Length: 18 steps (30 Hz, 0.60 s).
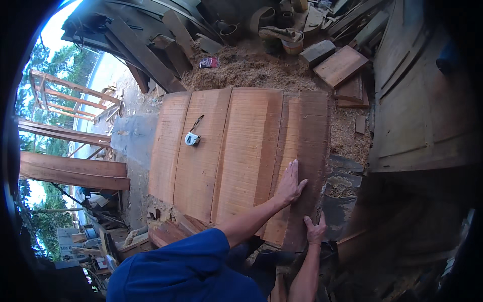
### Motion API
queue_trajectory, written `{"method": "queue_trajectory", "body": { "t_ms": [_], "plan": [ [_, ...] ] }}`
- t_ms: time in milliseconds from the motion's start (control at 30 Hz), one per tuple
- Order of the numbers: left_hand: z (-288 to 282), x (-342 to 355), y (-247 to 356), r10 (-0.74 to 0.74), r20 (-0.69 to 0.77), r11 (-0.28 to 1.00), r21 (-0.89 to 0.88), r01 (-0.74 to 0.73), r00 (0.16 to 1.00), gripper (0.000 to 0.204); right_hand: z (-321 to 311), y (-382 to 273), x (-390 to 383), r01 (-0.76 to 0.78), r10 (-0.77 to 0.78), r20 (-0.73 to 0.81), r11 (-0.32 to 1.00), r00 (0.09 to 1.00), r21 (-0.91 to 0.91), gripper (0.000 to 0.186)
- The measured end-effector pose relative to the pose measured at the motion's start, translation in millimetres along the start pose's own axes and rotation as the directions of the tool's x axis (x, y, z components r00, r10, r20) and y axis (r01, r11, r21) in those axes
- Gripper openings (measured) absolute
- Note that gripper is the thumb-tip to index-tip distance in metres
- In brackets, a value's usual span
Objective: The person measures several wooden boards with a tape measure, marks a line with a pencil on a board, and cuts it using a circular saw.
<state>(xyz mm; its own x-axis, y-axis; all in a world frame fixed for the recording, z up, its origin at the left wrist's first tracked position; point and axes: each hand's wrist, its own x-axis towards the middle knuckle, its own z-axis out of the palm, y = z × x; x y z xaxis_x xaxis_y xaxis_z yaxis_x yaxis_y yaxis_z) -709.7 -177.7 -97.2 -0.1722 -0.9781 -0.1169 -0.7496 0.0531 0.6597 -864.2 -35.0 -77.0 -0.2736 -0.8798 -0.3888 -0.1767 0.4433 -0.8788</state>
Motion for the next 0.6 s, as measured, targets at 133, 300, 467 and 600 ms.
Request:
{"method": "queue_trajectory", "body": {
  "t_ms": [133,300,467,600],
  "plan": [
    [-13.8,-11.1,-14.4,-0.031,0.073,0.998,-0.056,0.035,0.997,0.081,1.1,2.1,-1.8,-0.026,0.026,0.046,1.000,0.999,0.003,0.074],
    [-84.2,-30.6,-1.9,0.057,0.107,0.998,-0.008,-0.056,0.993,0.076,-17.4,29.1,-22.1,-0.131,0.132,0.032,0.991,0.991,-0.023,0.076],
    [-151.4,-169.4,-55.3,-0.058,0.141,0.998,0.006,0.057,0.988,0.073,-31.4,55.8,-83.4,-0.208,0.195,-0.073,0.891,0.978,-0.402,0.092],
    [-184.9,-353.8,-101.0,-0.540,0.261,0.841,0.174,0.512,0.800,0.060,-72.3,111.5,-148.3,-0.303,0.319,-0.028,0.867,0.947,-0.395,0.090]
  ]
}}
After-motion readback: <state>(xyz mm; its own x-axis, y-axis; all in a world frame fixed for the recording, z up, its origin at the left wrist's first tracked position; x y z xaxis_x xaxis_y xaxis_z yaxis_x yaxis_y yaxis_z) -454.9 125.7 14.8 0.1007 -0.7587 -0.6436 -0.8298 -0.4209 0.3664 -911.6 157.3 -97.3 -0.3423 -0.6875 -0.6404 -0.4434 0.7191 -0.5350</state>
